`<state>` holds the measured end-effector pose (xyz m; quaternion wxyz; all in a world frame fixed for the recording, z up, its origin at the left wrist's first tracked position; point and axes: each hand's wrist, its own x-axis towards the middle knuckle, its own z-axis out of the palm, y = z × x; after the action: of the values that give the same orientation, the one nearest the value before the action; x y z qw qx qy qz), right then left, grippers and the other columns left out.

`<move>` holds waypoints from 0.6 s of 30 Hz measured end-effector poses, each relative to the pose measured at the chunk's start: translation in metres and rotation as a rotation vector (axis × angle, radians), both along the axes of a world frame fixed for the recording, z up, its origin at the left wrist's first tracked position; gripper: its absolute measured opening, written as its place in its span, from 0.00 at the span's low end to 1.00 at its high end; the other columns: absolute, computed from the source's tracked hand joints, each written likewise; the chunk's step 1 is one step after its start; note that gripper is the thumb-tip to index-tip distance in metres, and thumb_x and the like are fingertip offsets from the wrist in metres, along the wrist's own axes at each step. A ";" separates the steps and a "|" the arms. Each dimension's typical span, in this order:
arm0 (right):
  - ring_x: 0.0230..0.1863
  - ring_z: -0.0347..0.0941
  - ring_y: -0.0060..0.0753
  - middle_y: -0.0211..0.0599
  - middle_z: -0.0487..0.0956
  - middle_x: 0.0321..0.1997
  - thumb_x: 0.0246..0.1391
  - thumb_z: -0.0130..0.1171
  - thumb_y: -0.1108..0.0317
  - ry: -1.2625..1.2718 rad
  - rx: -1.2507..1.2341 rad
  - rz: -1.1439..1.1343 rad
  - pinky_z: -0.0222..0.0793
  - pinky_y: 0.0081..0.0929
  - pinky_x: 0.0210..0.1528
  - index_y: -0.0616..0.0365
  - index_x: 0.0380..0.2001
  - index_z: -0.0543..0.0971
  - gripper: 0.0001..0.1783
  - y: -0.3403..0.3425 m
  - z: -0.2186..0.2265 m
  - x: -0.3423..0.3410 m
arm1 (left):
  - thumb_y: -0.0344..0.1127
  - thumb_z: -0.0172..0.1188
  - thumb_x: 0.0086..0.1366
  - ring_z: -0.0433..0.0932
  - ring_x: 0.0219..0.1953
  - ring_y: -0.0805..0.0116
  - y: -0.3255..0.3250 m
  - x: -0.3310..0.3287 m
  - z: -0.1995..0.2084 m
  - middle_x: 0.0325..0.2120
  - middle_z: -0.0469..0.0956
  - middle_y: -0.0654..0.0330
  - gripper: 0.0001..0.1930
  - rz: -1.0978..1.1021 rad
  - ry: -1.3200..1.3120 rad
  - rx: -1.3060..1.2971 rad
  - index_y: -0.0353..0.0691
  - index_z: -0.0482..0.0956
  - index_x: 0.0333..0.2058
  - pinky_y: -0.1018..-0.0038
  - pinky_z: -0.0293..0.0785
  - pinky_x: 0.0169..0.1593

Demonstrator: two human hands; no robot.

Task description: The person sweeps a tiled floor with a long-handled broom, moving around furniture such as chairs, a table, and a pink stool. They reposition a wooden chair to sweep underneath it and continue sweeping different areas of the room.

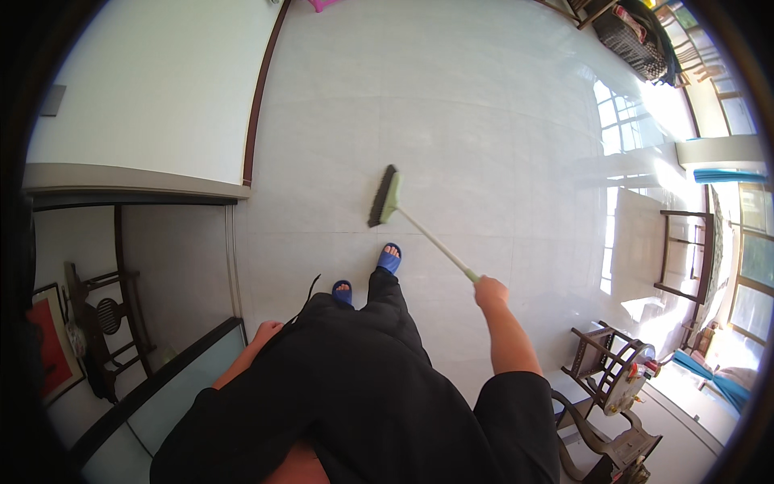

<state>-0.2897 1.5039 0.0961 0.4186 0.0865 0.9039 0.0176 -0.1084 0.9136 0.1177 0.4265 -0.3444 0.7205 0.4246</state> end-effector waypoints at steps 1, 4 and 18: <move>0.45 0.76 0.48 0.45 0.80 0.40 0.59 0.49 0.52 0.023 0.042 -0.052 0.71 0.45 0.46 0.55 0.39 0.76 0.18 0.036 0.007 0.009 | 0.37 0.51 0.64 0.78 0.27 0.66 0.012 -0.011 -0.003 0.31 0.79 0.56 0.14 -0.005 0.024 0.034 0.33 0.77 0.40 0.71 0.75 0.29; 0.45 0.76 0.51 0.47 0.80 0.39 0.59 0.50 0.52 0.088 0.156 -0.176 0.71 0.46 0.47 0.57 0.36 0.77 0.18 0.090 0.043 0.019 | 0.37 0.51 0.64 0.78 0.27 0.66 0.022 -0.025 -0.020 0.30 0.79 0.57 0.13 -0.161 0.109 -0.013 0.34 0.78 0.39 0.71 0.75 0.28; 0.38 0.75 0.59 0.54 0.79 0.32 0.59 0.49 0.53 0.061 -0.343 -0.062 0.69 0.52 0.41 0.61 0.34 0.74 0.19 -0.043 0.047 -0.037 | 0.35 0.51 0.60 0.75 0.23 0.68 -0.008 -0.047 -0.058 0.26 0.78 0.57 0.12 0.023 0.040 0.002 0.33 0.79 0.34 0.72 0.73 0.25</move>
<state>-0.3271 1.4612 0.1434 0.3998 0.0422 0.9028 -0.1526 -0.1551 0.9053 0.0597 0.4073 -0.3436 0.7246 0.4370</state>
